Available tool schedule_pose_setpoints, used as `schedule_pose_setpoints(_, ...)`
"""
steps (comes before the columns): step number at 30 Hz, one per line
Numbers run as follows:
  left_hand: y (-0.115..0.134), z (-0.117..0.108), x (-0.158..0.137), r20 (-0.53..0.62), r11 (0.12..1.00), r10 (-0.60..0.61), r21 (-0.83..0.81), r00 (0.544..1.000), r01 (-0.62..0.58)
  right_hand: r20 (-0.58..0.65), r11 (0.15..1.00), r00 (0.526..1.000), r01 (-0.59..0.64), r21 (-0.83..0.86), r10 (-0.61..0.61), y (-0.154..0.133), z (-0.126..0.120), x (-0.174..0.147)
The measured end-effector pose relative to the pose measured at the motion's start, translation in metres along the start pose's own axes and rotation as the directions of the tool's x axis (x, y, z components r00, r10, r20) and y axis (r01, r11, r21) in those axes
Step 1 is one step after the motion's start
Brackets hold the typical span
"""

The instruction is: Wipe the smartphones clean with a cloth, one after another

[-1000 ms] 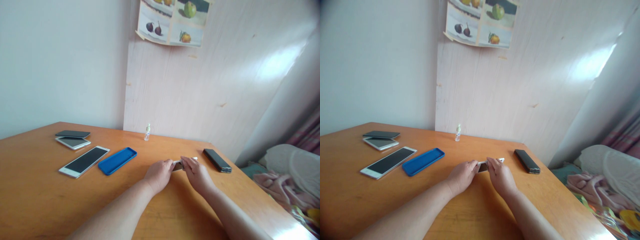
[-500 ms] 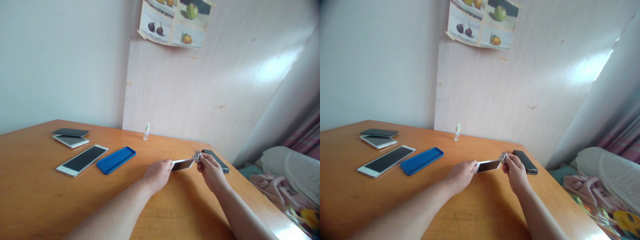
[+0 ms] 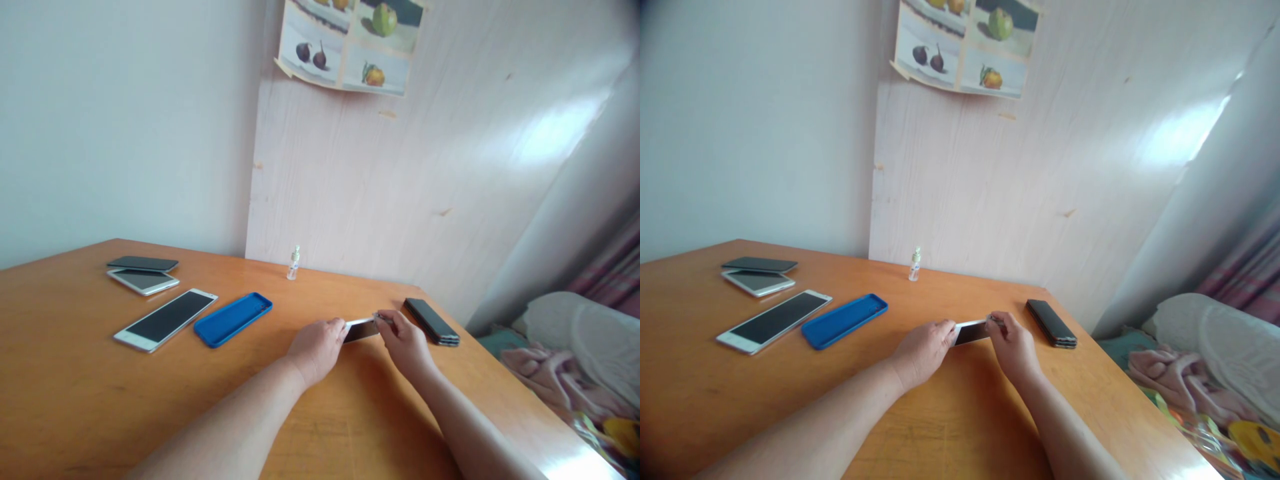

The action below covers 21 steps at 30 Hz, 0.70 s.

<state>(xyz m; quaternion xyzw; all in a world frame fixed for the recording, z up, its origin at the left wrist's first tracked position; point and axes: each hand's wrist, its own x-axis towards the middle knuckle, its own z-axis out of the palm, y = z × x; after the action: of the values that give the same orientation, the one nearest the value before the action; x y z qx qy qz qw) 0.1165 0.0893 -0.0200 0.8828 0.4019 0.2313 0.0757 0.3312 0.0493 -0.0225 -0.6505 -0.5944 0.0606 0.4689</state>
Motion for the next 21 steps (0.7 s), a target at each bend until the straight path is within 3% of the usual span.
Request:
schedule_pose_setpoints(4, -0.001, 0.001, 0.0, 0.007, 1.0, 0.005, -0.019, 1.0, -0.005, 0.092, 0.989, 0.985, 0.148, -0.02, -0.146, -0.015, 0.011, -0.009)
schedule_pose_setpoints(6, -0.001, 0.001, 0.0, -0.001, 1.0, 0.015, -0.016, 1.0, -0.015, 0.097, 0.987, 0.983, 0.161, -0.024, -0.158, -0.015, 0.009, -0.007)
schedule_pose_setpoints(12, 0.0, 0.001, 0.0, -0.022, 0.999, 0.032, 0.008, 0.999, -0.032, -0.099, 0.996, 0.992, -0.077, -0.039, 0.073, 0.008, -0.012, 0.01)
schedule_pose_setpoints(14, 0.0, 0.001, 0.0, -0.023, 0.999, 0.036, 0.009, 0.999, -0.036, -0.116, 0.995, 0.99, -0.084, -0.048, 0.078, 0.007, -0.012, 0.009)
schedule_pose_setpoints(21, -0.001, -0.001, -0.001, 0.002, 1.0, 0.028, -0.002, 1.0, -0.028, 0.115, 0.993, 0.987, 0.114, 0.025, -0.116, -0.026, 0.014, -0.011)
